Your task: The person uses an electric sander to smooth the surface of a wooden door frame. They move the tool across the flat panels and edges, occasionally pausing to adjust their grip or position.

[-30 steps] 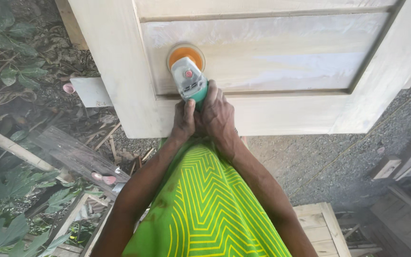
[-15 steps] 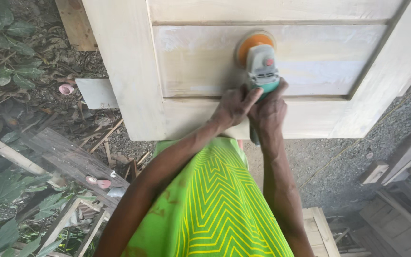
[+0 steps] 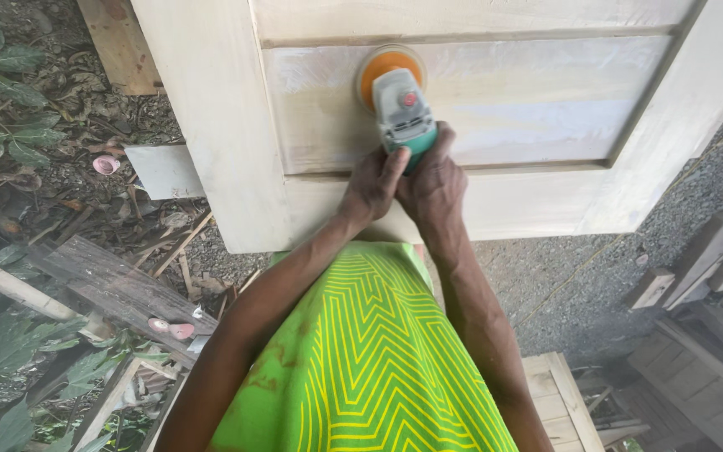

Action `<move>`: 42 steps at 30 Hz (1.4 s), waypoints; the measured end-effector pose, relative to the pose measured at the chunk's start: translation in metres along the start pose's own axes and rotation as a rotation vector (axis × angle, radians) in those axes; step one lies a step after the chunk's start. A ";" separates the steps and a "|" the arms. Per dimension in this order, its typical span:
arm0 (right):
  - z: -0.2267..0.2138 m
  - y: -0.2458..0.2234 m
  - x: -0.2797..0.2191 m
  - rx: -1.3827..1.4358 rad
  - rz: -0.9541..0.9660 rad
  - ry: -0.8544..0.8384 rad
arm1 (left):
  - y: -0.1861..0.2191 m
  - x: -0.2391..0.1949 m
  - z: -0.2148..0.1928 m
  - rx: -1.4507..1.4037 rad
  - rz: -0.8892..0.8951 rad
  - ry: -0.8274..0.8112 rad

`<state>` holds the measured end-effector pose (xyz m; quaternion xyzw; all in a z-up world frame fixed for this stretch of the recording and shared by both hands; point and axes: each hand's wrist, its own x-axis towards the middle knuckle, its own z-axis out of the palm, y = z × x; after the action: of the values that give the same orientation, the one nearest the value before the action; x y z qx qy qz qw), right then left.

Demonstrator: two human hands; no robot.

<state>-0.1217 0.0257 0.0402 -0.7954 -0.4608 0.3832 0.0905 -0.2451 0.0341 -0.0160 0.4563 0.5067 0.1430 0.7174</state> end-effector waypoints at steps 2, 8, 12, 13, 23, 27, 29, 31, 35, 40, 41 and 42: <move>-0.018 0.010 -0.006 -0.008 -0.034 0.061 | 0.009 0.007 0.015 0.008 -0.021 -0.076; 0.002 0.013 0.002 -0.012 -0.059 0.076 | -0.002 0.000 0.007 0.040 0.008 -0.034; 0.022 -0.009 -0.005 -0.055 -0.068 0.016 | -0.016 -0.015 -0.021 -0.080 -0.003 0.008; 0.021 -0.013 -0.004 -0.058 -0.089 0.023 | -0.016 -0.017 -0.022 -0.075 0.021 0.027; -0.025 0.028 0.007 -0.019 -0.006 0.004 | 0.017 0.013 0.023 -0.018 0.028 -0.086; -0.046 0.052 0.009 -0.061 0.009 0.039 | 0.025 0.028 0.052 0.043 0.020 -0.144; -0.057 0.061 0.008 -0.051 0.005 0.054 | 0.028 0.031 0.066 0.051 0.013 -0.159; -0.066 0.069 0.009 -0.054 0.030 0.051 | 0.030 0.038 0.076 0.077 -0.042 -0.219; -0.084 0.081 0.010 -0.029 0.052 0.058 | 0.036 0.048 0.095 0.078 -0.022 -0.235; -0.099 0.095 0.013 -0.020 0.065 0.072 | 0.045 0.056 0.114 0.063 0.013 -0.235; -0.102 0.097 0.014 -0.018 0.066 0.072 | 0.046 0.057 0.117 0.049 0.039 -0.228; -0.106 0.100 0.015 -0.017 0.056 0.085 | 0.047 0.061 0.121 0.070 0.017 -0.247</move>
<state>0.0218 0.0037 0.0558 -0.8243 -0.4373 0.3476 0.0924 -0.1023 0.0383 -0.0067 0.4994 0.4154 0.0743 0.7567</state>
